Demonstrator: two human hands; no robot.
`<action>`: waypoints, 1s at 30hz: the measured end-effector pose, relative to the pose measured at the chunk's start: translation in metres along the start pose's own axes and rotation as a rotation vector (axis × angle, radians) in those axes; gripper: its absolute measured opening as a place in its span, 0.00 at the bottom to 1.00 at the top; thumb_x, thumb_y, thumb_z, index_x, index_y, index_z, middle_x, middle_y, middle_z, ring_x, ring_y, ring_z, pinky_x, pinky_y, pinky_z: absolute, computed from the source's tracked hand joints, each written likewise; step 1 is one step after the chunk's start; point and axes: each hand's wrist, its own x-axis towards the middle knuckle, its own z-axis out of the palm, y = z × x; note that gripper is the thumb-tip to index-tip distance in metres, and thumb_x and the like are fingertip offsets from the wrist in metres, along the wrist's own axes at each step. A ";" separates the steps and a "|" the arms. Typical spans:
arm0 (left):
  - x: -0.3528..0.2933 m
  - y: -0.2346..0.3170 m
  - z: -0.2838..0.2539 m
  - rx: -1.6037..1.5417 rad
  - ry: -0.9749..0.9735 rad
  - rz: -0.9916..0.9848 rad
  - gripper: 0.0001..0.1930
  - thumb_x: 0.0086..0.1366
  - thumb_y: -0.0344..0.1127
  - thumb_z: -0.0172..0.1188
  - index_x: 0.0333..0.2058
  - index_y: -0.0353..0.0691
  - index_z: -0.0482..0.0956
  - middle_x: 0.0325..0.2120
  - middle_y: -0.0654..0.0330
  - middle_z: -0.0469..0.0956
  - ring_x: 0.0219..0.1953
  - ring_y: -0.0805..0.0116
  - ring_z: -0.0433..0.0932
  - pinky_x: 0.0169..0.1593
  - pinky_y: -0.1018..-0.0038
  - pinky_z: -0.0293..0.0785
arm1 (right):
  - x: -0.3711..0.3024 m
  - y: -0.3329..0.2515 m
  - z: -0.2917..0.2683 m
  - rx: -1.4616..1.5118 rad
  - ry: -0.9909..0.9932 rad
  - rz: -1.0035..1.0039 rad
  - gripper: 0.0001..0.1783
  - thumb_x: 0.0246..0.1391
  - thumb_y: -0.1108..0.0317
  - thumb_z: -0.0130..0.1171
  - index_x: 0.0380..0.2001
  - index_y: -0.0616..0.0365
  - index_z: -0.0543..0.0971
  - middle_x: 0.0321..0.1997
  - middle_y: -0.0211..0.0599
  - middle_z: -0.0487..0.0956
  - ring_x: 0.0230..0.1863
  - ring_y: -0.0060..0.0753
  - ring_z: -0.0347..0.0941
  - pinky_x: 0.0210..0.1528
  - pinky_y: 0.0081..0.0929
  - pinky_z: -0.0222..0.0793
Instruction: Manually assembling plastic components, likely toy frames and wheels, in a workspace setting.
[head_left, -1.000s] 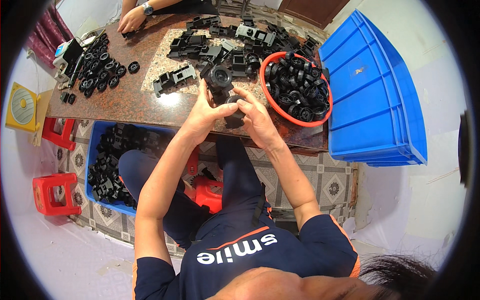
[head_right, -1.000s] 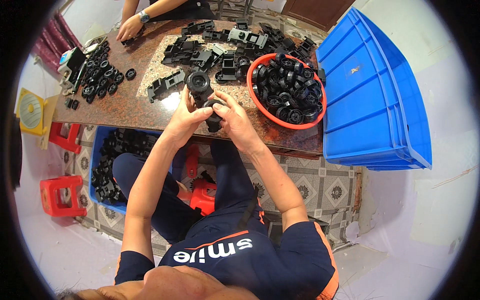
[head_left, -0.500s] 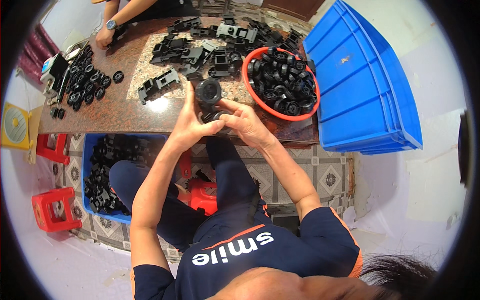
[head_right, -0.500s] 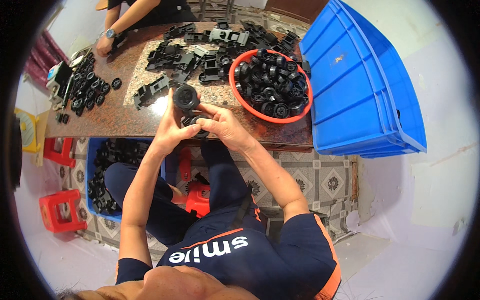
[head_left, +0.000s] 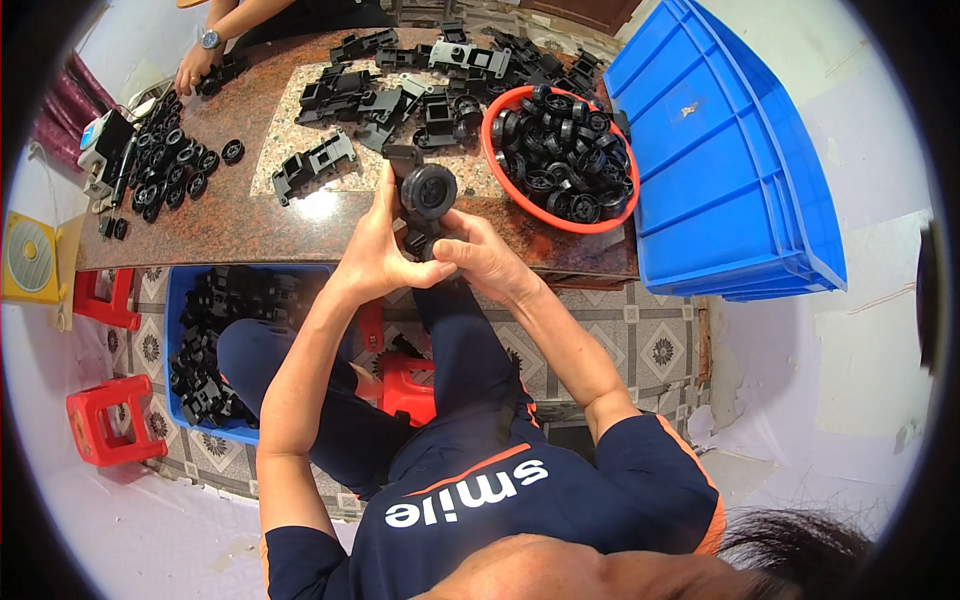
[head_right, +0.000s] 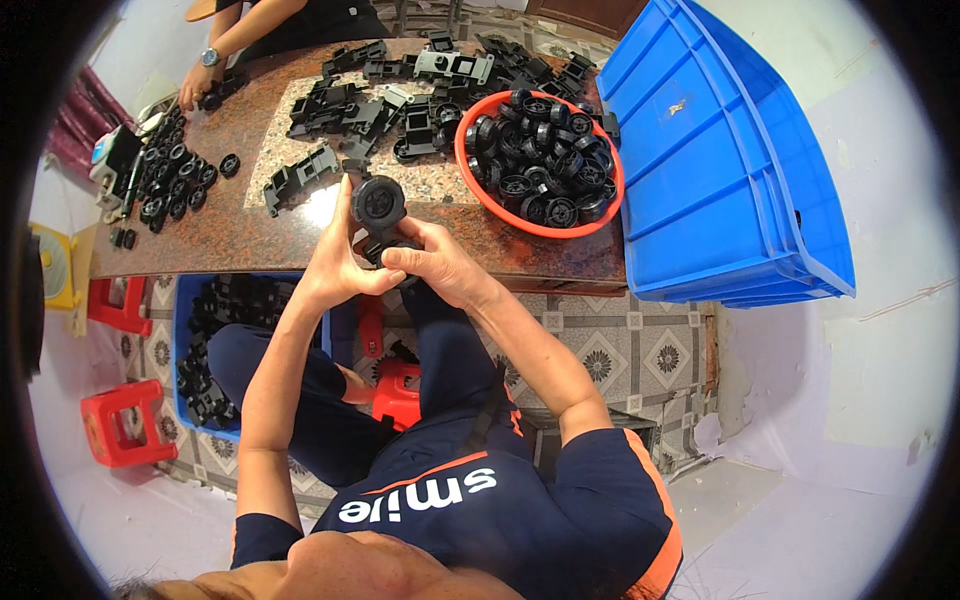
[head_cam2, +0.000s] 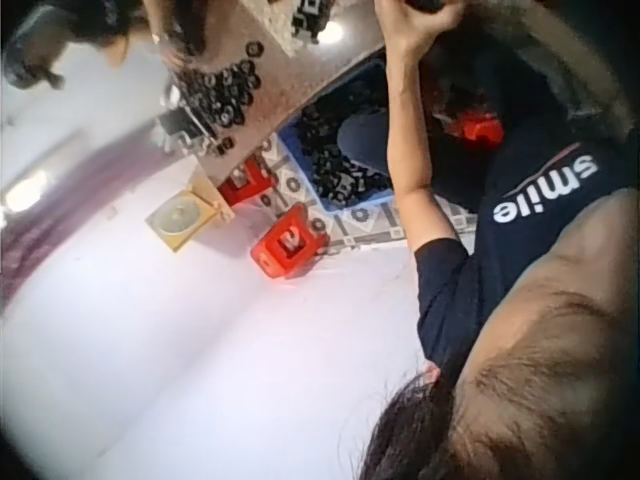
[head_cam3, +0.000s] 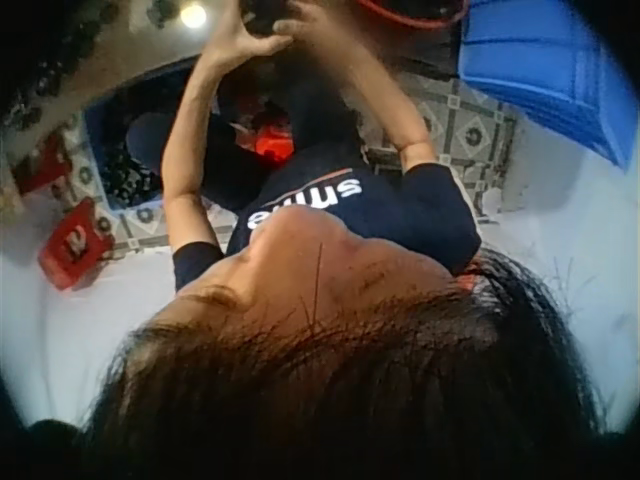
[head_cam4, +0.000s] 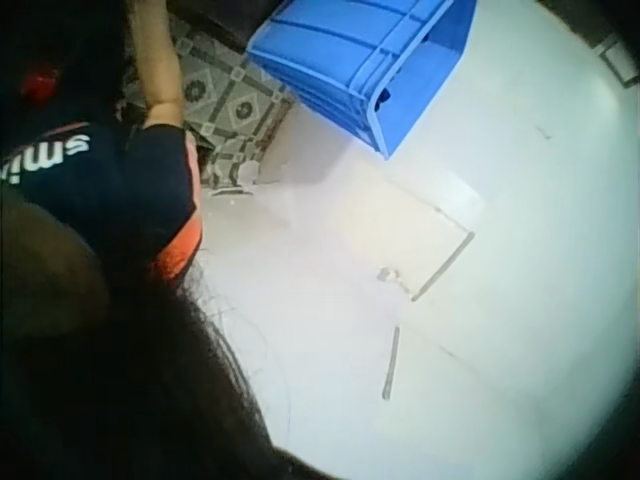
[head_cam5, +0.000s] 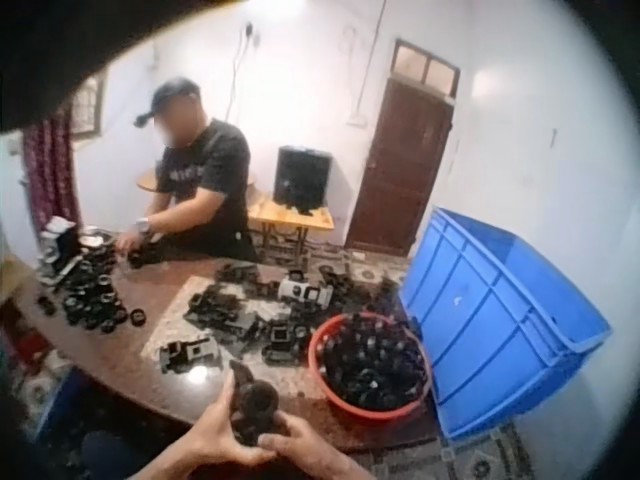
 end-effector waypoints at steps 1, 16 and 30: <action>-0.001 -0.002 -0.004 0.121 -0.028 0.048 0.67 0.39 0.43 0.77 0.69 0.35 0.34 0.51 0.50 0.72 0.53 0.59 0.74 0.57 0.66 0.72 | -0.002 0.006 -0.003 0.009 0.009 0.036 0.37 0.55 0.56 0.66 0.62 0.66 0.65 0.57 0.35 0.72 0.56 0.22 0.67 0.61 0.25 0.63; -0.014 -0.006 0.011 -1.110 -0.206 -0.372 0.39 0.59 0.37 0.59 0.67 0.51 0.53 0.55 0.48 0.68 0.41 0.53 0.80 0.35 0.61 0.82 | 0.018 -0.073 -0.049 -0.680 -0.057 -0.434 0.31 0.44 0.62 0.69 0.54 0.57 0.76 0.67 0.43 0.67 0.68 0.45 0.62 0.67 0.36 0.59; -0.003 -0.005 0.013 -0.574 0.212 -0.254 0.53 0.50 0.28 0.73 0.70 0.47 0.47 0.62 0.54 0.55 0.50 0.65 0.73 0.52 0.68 0.74 | 0.037 -0.085 -0.121 -1.622 0.638 -0.190 0.15 0.56 0.64 0.63 0.44 0.58 0.79 0.40 0.36 0.82 0.41 0.31 0.79 0.49 0.34 0.69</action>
